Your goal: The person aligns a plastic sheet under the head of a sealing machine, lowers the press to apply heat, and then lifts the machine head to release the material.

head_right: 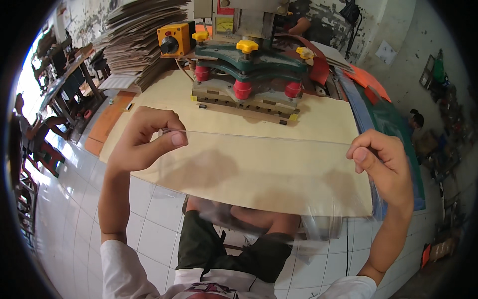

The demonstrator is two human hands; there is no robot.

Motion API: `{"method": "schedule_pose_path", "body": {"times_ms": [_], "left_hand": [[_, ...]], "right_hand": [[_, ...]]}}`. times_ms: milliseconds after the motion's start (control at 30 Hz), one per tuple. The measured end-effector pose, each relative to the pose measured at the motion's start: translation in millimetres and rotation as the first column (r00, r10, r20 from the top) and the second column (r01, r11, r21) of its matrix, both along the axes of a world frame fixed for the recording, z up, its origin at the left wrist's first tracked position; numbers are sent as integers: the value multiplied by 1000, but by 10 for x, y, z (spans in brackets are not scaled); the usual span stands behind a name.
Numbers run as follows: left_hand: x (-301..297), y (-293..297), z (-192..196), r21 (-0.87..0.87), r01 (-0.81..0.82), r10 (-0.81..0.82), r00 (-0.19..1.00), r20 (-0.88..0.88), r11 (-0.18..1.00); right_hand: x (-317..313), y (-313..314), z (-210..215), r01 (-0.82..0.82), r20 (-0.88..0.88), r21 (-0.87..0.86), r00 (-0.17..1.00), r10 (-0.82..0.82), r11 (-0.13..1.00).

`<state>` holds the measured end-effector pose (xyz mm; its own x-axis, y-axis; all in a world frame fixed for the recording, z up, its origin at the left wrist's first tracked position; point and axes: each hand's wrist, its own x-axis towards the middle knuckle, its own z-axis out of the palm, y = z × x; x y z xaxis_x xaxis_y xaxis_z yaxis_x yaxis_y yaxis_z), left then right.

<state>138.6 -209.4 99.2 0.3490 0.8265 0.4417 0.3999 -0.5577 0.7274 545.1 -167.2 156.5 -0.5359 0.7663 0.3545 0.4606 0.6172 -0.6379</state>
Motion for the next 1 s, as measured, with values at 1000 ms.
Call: {"method": "schedule_pose_path", "body": {"times_ms": [1000], "left_hand": [[144,-311,60,183,106,-100,994,-39,977]], "right_hand": [[-23,-25,-329,-859,-241,-332,478,845,391]]}}
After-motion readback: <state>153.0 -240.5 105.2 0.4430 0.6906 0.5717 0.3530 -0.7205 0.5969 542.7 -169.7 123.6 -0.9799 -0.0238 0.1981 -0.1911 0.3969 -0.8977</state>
